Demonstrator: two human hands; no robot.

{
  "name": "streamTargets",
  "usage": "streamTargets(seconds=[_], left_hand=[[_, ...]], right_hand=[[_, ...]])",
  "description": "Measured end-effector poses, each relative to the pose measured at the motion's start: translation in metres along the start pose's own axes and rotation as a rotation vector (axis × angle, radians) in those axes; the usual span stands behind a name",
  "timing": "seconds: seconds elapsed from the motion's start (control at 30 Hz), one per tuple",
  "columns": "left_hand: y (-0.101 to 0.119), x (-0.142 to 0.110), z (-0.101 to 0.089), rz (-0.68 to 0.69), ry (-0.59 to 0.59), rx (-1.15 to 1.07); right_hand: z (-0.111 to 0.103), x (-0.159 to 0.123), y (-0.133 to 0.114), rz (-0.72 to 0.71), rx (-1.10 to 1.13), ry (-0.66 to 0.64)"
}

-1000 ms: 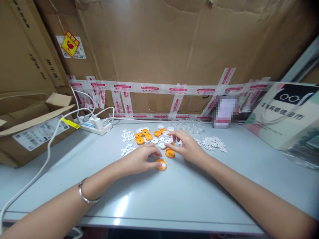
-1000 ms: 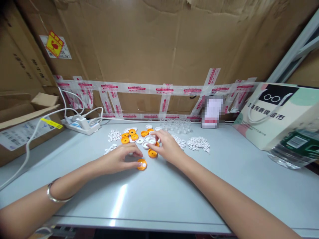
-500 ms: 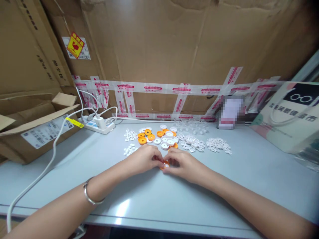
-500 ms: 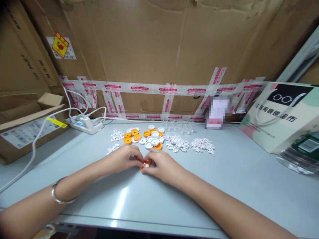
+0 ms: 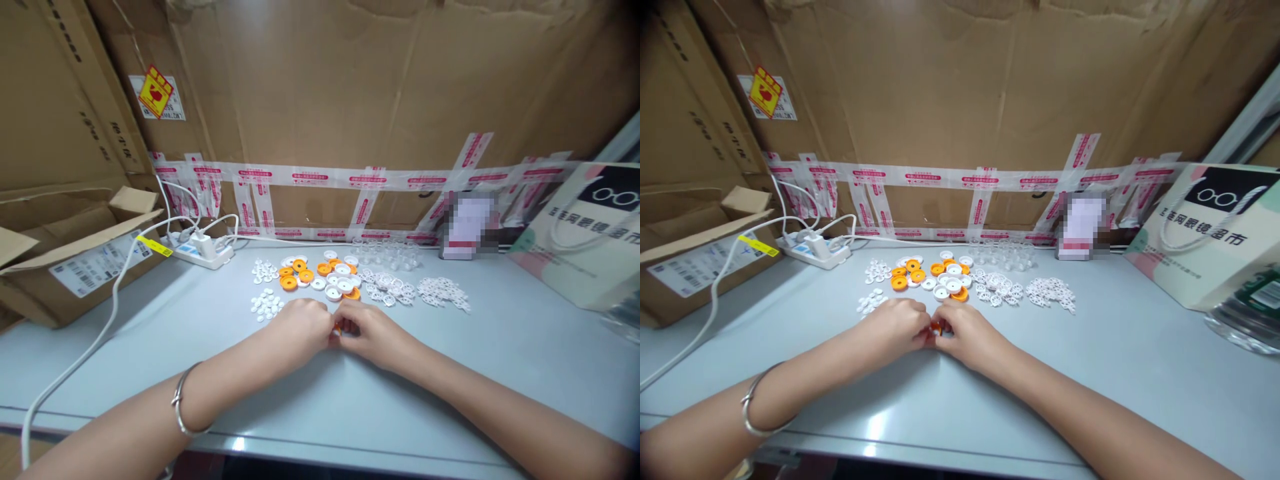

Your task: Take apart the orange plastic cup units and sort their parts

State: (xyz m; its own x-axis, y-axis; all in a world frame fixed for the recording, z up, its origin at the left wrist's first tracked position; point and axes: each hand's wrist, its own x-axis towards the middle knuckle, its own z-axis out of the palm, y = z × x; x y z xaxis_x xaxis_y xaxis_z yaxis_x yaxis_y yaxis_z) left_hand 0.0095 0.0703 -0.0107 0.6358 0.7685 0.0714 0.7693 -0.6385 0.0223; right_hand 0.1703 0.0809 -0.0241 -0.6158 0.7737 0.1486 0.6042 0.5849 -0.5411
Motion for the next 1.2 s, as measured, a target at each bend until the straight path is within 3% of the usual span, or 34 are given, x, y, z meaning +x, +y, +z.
streamTargets(seconds=[0.17,0.37,0.53,0.63,0.73,0.83,0.93,1.07,1.2], left_hand=[[-0.004,-0.003,-0.003,-0.013,0.032,-0.030],[-0.054,-0.019,-0.032,-0.264,0.050,-0.100],[-0.084,-0.026,-0.028,-0.403,-0.047,0.058],[-0.081,-0.025,-0.026,-0.381,-0.068,0.100],[-0.065,-0.024,-0.030,-0.355,0.009,0.108],[-0.046,-0.022,-0.029,-0.176,0.105,-0.070],[-0.031,-0.018,-0.016,0.008,0.071,-0.298],[-0.024,-0.010,0.002,-0.003,0.050,-0.429],[-0.023,-0.007,0.005,-0.048,0.025,-0.487]], right_hand=[[-0.001,-0.002,-0.001,0.015,0.002,0.001],[-0.006,-0.007,-0.005,-0.026,0.048,-0.034],[-0.006,-0.008,-0.005,-0.052,0.060,-0.034],[-0.006,-0.008,-0.004,-0.056,0.060,-0.023],[-0.006,-0.007,-0.002,-0.057,0.067,-0.020],[-0.005,-0.006,0.000,-0.053,0.079,-0.026],[-0.005,-0.004,0.001,-0.052,0.089,-0.031],[-0.005,-0.002,0.003,-0.058,0.078,-0.022],[-0.006,0.001,0.003,-0.068,0.084,-0.053]])
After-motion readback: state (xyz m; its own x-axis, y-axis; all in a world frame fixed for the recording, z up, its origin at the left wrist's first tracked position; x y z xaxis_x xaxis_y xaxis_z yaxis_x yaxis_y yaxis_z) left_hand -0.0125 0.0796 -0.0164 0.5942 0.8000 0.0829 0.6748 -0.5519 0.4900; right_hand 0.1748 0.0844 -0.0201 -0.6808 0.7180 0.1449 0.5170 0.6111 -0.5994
